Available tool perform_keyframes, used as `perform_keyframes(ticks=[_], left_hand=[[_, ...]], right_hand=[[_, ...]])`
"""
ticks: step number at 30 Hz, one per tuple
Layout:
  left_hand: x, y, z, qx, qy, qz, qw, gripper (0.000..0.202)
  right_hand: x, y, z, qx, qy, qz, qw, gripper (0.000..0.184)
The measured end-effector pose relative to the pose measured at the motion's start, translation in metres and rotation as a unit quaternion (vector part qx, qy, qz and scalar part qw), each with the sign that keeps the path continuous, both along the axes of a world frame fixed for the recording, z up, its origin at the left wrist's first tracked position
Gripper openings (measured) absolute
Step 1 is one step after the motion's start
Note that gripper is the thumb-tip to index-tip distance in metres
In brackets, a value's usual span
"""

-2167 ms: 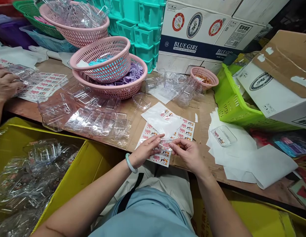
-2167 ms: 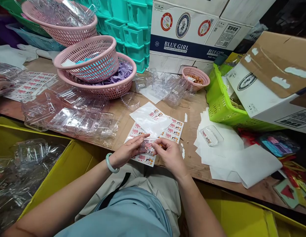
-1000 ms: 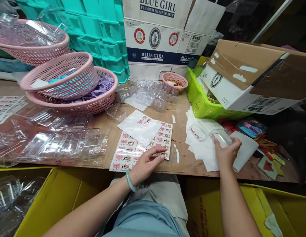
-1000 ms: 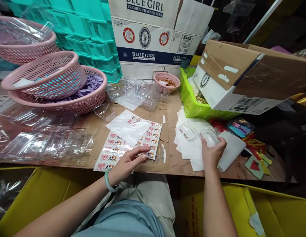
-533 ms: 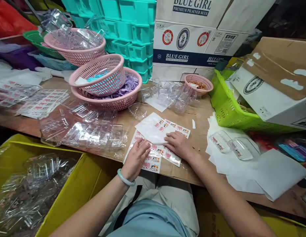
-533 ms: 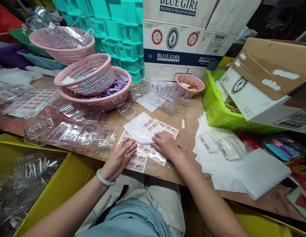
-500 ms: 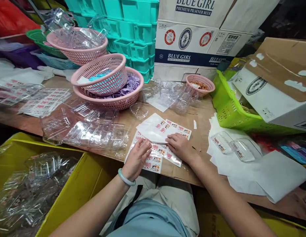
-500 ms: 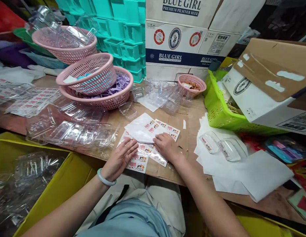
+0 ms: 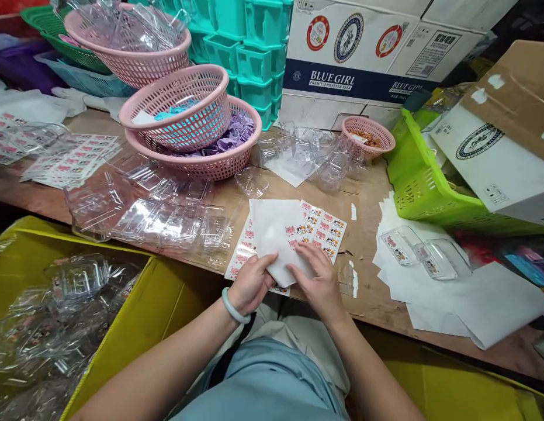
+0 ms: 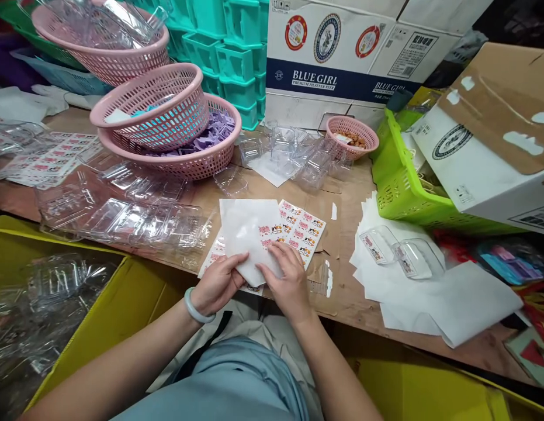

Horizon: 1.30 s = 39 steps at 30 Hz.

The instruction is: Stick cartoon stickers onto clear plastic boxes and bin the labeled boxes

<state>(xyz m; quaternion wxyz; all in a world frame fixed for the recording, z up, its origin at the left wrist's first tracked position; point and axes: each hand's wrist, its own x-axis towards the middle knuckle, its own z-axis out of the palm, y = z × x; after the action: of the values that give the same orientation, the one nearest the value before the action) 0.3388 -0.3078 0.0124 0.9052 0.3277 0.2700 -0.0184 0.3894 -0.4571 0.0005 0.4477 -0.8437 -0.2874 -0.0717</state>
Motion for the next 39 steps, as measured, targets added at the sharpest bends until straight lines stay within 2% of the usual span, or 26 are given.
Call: perform_keyframes(ticks=[2,5,12,16,18,20,24,27,29,31,32,34,36,37,39], left_hand=[[-0.003,-0.004,0.001,0.001,-0.010,-0.009,1.000,0.029],[-0.006,-0.007,0.000,0.013,-0.021,-0.030,0.999,0.031],[-0.007,-0.008,-0.003,0.023,-0.037,-0.046,0.998,0.032],[-0.007,-0.008,-0.001,0.041,-0.033,-0.045,0.998,0.031],[-0.006,-0.007,-0.001,0.063,-0.023,-0.054,0.996,0.033],[-0.005,-0.006,-0.003,0.087,-0.017,-0.066,0.994,0.035],[-0.003,-0.006,-0.008,0.105,-0.031,-0.095,0.989,0.035],[-0.003,-0.005,-0.010,0.085,-0.026,-0.104,0.991,0.037],[-0.005,-0.003,-0.010,0.086,-0.006,-0.102,0.991,0.040],[-0.008,0.000,-0.009,0.097,0.004,-0.100,0.990,0.044],[-0.010,0.002,-0.009,0.103,0.004,-0.099,0.990,0.046],[-0.013,0.003,-0.008,0.109,-0.005,-0.098,0.989,0.050],[-0.015,0.002,-0.006,0.112,-0.021,-0.096,0.989,0.051],[-0.015,0.001,-0.005,0.115,-0.030,-0.095,0.988,0.049],[-0.015,0.001,-0.005,0.125,-0.038,-0.098,0.987,0.046]], right_hand=[[-0.001,0.004,-0.003,0.009,0.023,-0.002,1.000,0.028],[-0.003,0.007,-0.004,0.037,0.047,-0.030,0.998,0.018],[0.002,-0.001,-0.006,-0.029,-0.097,-0.034,0.994,0.014],[0.002,-0.003,-0.009,0.015,-0.033,0.001,0.999,0.017],[0.001,-0.003,-0.011,0.039,0.008,-0.006,0.999,0.020],[-0.002,-0.001,-0.011,0.065,0.039,-0.021,0.997,0.012],[-0.004,0.002,-0.011,0.084,0.054,-0.032,0.994,0.011],[0.003,-0.001,-0.016,0.127,0.130,-0.082,0.980,0.018],[0.013,-0.007,-0.019,0.196,0.199,-0.157,0.947,0.024],[0.022,-0.015,-0.021,0.256,0.211,-0.220,0.917,0.029],[0.025,-0.017,-0.020,0.259,0.193,-0.222,0.920,0.030],[0.024,-0.018,-0.015,0.217,0.148,-0.163,0.951,0.027],[0.014,-0.013,-0.011,0.132,0.111,-0.064,0.983,0.027],[0.008,-0.009,-0.010,0.097,0.096,-0.028,0.990,0.028],[-0.004,-0.002,-0.010,0.058,0.070,0.000,0.996,0.023]])
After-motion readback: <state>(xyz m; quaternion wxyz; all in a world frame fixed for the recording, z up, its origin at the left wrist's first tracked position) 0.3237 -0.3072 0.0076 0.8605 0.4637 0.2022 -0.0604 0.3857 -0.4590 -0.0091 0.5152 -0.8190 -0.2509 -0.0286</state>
